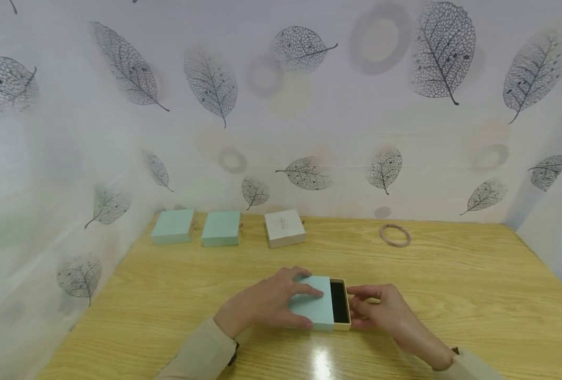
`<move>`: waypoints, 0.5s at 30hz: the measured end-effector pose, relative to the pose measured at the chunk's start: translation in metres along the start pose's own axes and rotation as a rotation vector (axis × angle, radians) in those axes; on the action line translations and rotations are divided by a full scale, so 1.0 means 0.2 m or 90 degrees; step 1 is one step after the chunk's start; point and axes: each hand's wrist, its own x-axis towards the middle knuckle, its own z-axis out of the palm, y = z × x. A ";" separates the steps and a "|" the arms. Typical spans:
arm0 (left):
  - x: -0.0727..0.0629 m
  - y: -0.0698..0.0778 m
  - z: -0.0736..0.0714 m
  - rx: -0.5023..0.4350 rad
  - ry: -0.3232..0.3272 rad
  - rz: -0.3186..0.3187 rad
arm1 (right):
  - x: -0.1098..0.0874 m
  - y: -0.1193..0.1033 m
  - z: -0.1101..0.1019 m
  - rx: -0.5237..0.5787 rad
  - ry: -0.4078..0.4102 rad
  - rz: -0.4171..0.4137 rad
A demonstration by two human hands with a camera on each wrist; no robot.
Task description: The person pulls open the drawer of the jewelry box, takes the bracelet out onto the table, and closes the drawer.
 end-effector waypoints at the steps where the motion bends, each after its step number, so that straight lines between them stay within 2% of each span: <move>1: 0.00 0.00 0.00 0.000 0.001 0.001 | 0.00 0.00 0.00 0.000 0.000 -0.002; 15: 0.00 0.00 0.00 -0.008 0.000 -0.005 | 0.01 -0.01 0.02 0.005 -0.013 -0.001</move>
